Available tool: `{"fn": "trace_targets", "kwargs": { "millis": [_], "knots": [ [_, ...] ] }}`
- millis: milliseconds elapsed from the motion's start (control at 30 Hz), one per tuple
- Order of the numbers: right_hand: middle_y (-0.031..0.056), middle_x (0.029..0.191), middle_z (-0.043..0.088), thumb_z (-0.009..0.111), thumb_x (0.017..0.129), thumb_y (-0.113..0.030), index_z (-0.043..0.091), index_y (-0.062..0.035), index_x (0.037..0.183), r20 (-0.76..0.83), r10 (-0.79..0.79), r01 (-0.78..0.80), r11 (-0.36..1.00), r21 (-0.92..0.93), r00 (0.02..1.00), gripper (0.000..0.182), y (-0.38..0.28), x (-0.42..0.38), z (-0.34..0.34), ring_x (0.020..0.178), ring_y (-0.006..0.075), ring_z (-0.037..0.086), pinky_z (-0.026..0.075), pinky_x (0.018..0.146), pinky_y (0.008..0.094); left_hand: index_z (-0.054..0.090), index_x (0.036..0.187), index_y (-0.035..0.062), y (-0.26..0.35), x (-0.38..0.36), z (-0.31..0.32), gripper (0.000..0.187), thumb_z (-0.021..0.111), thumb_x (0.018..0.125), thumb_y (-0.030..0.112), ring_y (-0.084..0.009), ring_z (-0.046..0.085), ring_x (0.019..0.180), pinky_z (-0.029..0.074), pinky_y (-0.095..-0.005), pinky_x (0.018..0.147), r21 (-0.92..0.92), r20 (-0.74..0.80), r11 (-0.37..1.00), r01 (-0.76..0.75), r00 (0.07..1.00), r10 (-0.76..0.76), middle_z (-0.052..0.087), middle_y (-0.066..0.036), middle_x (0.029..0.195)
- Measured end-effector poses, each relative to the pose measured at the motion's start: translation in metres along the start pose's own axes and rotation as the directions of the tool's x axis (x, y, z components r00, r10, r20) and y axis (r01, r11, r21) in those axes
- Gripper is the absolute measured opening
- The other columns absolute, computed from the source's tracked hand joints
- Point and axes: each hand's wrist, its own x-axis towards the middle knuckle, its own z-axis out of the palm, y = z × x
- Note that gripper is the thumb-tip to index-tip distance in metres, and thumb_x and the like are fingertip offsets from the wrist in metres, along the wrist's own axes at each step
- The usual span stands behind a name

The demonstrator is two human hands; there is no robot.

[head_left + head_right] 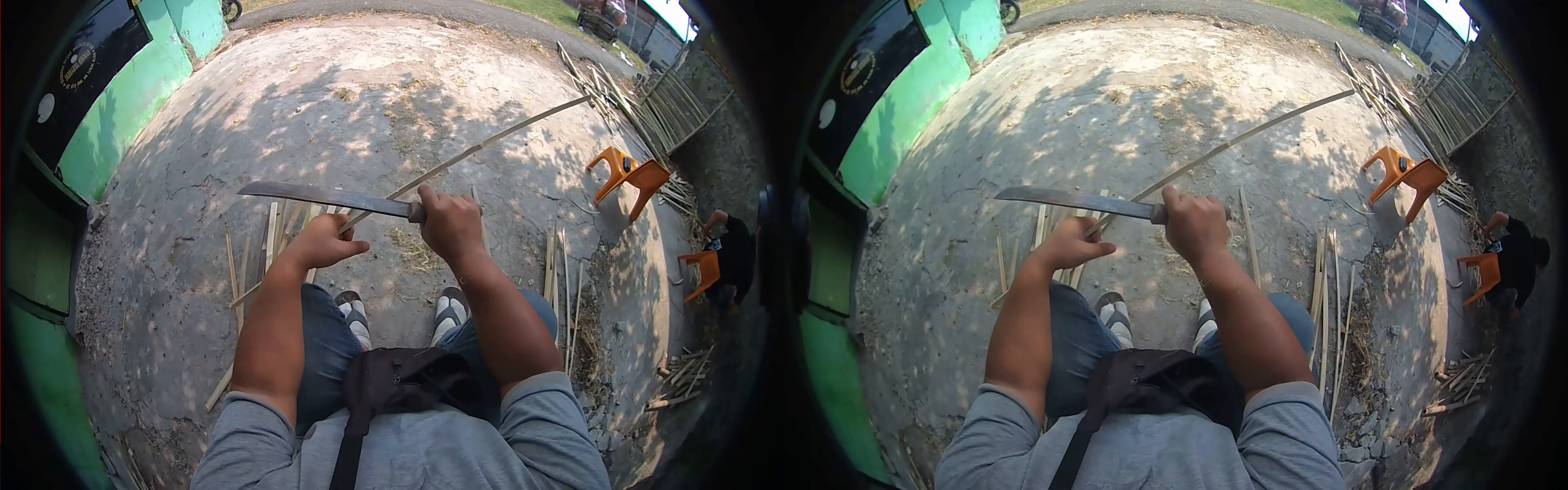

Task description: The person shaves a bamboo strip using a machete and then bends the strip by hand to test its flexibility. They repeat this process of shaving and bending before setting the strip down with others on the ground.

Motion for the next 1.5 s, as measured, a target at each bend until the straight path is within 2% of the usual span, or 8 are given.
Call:
{"fn": "trace_targets", "kwargs": {
  "millis": [333,533,667,867,1067,1267,1367,1500],
  "knots": [
    [0.0079,0.067,0.069,0.075,0.088,-0.028,0.061,-0.0145,0.085,-0.021,0.015,-0.016,1.0,-0.025,1.0,0.02,0.029,-0.001,-0.005,0.063,0.0313,0.069,0.051,0.065,0.045,0.067,0.088,0.0005,0.006,-0.002,0.0,0.038,0.081,0.084,0.035,-0.0237,0.066,0.071,0.051,-0.0381,0.066,0.06,-0.084,0.998,-0.036,0.996,0.041,0.068,-0.013,0.077],
    [0.0069,0.067,0.068,0.076,0.089,-0.029,0.062,-0.015,0.082,-0.139,0.04,-0.043,0.999,-0.022,0.99,0.021,0.028,0.005,-0.001,0.062,0.0321,0.068,0.051,0.065,0.0442,0.067,0.09,-0.0002,0.002,0.001,0.006,0.056,0.07,0.092,0.056,-0.0371,0.072,0.08,0.054,-0.0455,0.072,0.265,-0.319,0.964,0.023,0.945,0.065,0.072,-0.02,0.082],
    [0.0072,0.068,0.069,0.077,0.088,-0.034,0.061,-0.0146,0.077,-0.208,0.072,-0.074,0.997,-0.002,0.975,0.027,0.02,0.005,-0.003,0.063,0.0321,0.069,0.051,0.064,0.0441,0.066,0.089,-0.0001,0.015,-0.004,0.002,0.057,0.075,0.088,0.056,-0.039,0.071,0.079,0.054,-0.0467,0.072,0.222,-0.283,0.975,0.029,0.958,0.036,0.071,-0.019,0.081],
    [0.0086,0.075,0.071,0.076,0.085,-0.034,0.062,-0.0144,0.077,0.029,0.081,-0.084,0.99,0.114,0.996,0.025,0.001,-0.005,0.0,0.07,0.031,0.07,0.051,0.069,0.046,0.063,0.085,0.0006,0.012,-0.005,0.003,0.052,0.084,0.081,0.049,-0.0379,0.069,0.078,0.052,-0.0471,0.071,0.262,-0.206,0.965,0.004,0.977,0.052,0.068,-0.019,0.078],
    [0.0079,0.076,0.072,0.075,0.083,-0.029,0.066,-0.0153,0.081,-0.031,-0.036,0.033,0.995,-0.09,0.999,0.016,0.016,0.002,0.0,0.07,0.0303,0.071,0.051,0.071,0.0451,0.06,0.082,0.0027,0.004,-0.004,0.007,0.051,0.088,0.078,0.045,-0.0332,0.064,0.071,0.048,-0.0446,0.066,0.251,-0.103,0.968,0.014,0.995,0.013,0.064,-0.015,0.073],
    [0.0093,0.077,0.073,0.075,0.086,-0.03,0.071,-0.0176,0.078,0.095,0.344,-0.345,0.938,-0.006,0.934,0.015,0.056,0.004,-0.013,0.073,0.0328,0.072,0.054,0.07,0.0482,0.057,0.078,0.0038,0.001,-0.008,0.007,0.051,0.088,0.078,0.044,-0.028,0.058,0.065,0.045,-0.0428,0.062,0.219,-0.114,0.976,0.006,0.993,0.019,0.059,-0.012,0.068],
    [0.0101,0.077,0.073,0.075,0.087,-0.031,0.071,-0.0174,0.077,0.138,0.342,-0.342,0.939,-0.024,0.929,0.017,0.037,0.004,-0.015,0.075,0.0345,0.072,0.055,0.07,0.0491,0.059,0.079,0.0031,0.005,-0.005,0.009,0.051,0.084,0.083,0.048,-0.0289,0.06,0.066,0.046,-0.0429,0.063,0.223,-0.132,0.974,0.026,0.991,0.004,0.061,-0.013,0.068],
    [0.0104,0.074,0.072,0.073,0.085,-0.027,0.07,-0.0149,0.076,0.194,0.107,-0.106,0.994,-0.015,0.975,0.016,0.009,-0.002,-0.007,0.073,0.0328,0.072,0.054,0.069,0.048,0.068,0.091,-0.0001,0.004,-0.003,0.018,0.051,0.071,0.094,0.051,-0.0315,0.064,0.07,0.048,-0.0439,0.066,0.19,-0.169,0.982,-0.002,0.985,0.035,0.064,-0.016,0.071]
  ]
}}
